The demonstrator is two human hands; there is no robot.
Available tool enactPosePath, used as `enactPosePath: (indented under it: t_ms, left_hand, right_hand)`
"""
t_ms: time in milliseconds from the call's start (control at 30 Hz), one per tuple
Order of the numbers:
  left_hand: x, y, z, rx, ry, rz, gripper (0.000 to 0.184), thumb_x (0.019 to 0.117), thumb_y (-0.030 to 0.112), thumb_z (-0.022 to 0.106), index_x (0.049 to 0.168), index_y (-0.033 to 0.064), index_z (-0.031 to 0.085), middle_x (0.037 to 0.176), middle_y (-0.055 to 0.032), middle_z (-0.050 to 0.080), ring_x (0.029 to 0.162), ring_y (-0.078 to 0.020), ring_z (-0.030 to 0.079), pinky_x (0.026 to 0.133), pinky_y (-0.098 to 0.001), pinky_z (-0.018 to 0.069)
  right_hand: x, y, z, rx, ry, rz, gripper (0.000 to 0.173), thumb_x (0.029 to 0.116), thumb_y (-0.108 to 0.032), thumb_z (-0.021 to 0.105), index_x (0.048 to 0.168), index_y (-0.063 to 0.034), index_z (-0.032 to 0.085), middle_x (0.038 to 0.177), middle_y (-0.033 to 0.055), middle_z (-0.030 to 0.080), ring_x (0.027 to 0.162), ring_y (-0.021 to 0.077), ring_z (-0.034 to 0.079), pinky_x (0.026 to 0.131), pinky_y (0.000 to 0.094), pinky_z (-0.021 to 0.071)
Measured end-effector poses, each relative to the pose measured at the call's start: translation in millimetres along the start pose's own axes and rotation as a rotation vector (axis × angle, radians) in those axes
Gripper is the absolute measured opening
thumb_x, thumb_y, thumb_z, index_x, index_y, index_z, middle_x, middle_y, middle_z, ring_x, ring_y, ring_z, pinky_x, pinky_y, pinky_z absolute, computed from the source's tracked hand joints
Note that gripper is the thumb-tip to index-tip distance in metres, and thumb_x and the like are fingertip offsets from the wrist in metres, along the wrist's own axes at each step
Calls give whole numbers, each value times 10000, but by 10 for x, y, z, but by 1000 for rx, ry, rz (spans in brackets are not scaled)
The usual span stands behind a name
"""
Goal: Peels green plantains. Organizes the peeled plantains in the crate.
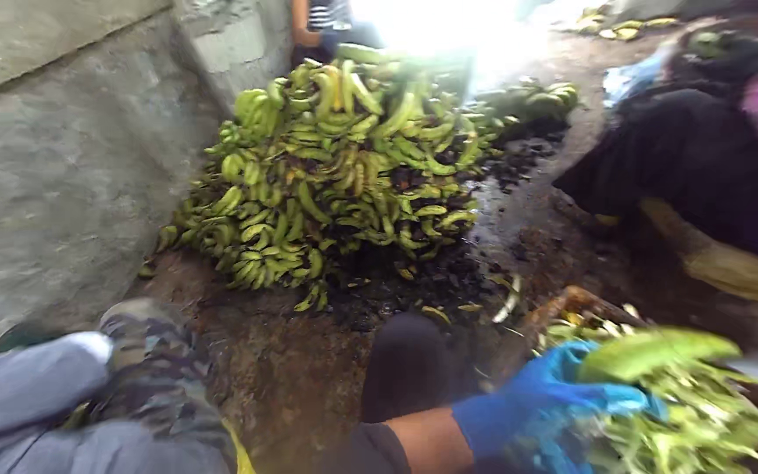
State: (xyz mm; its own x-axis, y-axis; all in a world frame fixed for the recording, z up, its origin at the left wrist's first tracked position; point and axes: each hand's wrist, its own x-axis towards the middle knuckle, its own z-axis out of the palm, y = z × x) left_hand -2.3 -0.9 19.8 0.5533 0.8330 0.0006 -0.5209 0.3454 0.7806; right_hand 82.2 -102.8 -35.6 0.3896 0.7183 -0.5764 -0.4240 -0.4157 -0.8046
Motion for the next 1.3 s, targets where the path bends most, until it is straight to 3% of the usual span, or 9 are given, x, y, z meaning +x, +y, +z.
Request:
enactPosePath:
  t_ms: [33,233,433,633,767,867,1000,1100,1300]
  left_hand:
    - [62,152,-8,75,-69,14,755,888,0,632,1510,-97,215,1257,-202,606,1046,-185,657,937,-350,554]
    - [644,244,-65,87,-237,113,788,889,121,694,1565,217,301,1285,-104,636,1121,-241,638,957,-445,544]
    - [668,-71,-95,229,10,0,513,912,-30,606,1402,-4,457,1219,-174,661,1096,-261,667,940,-419,572]
    - [552,-334,15,280,-41,155,599,794,31,768,1334,17,511,1143,-53,689,1011,-122,680,861,-300,591]
    - [476,-165,44,229,-54,146,626,800,-82,726,1372,16,491,1178,-101,684,1054,-196,683,900,-358,594]
    - [598,157,44,181,-219,3,888,773,87,837,1474,92,293,1128,-92,690,992,-242,715,880,-427,615]
    - [944,312,147,14,-446,-260,533,879,399,750,1349,233,562,951,-56,725,784,-183,712,705,-349,615]
    - [1133,315,371,2,-332,-325,452,1053,493,369,1210,153,623,907,-58,695,706,-135,679,591,-277,587]
    - [1035,-2,427,8,-318,-228,418,1046,320,388,1389,117,516,980,-79,695,765,-143,680,678,-291,595]
  right_hand:
    - [296,509,-317,76,-126,-317,257,1026,-19,507,1251,106,490,887,47,678,713,48,658,660,211,576]
    - [274,259,-530,-192,280,-305,532,1030,-364,525,1432,-18,473,1050,67,715,660,123,668,616,323,598]
    - [68,210,-438,-97,227,-338,489,1060,-371,453,1376,-3,516,908,33,736,627,118,669,585,314,590]
    - [-251,-660,-259,-88,88,-1206,590,1064,-543,426,1388,-67,551,972,10,717,706,51,655,590,244,589]
    - [43,-222,-442,-320,-19,-298,430,1070,-375,434,1289,-33,577,893,66,707,645,132,640,606,339,559]
    - [12,-368,-551,-211,-123,-133,398,1100,-311,370,1323,-43,563,828,39,701,541,110,593,501,279,515]
    - [139,-1126,-919,-409,-91,-716,448,1091,-366,397,1392,-88,577,977,0,722,723,69,666,647,258,581]
    - [446,-1424,-1146,-940,288,-1300,575,1046,-579,357,1426,-237,619,1139,94,733,970,240,697,801,508,528]
    - [474,-1281,-1004,-1013,585,-1375,415,1014,-506,511,1324,-293,689,1106,127,739,940,326,702,763,587,511]
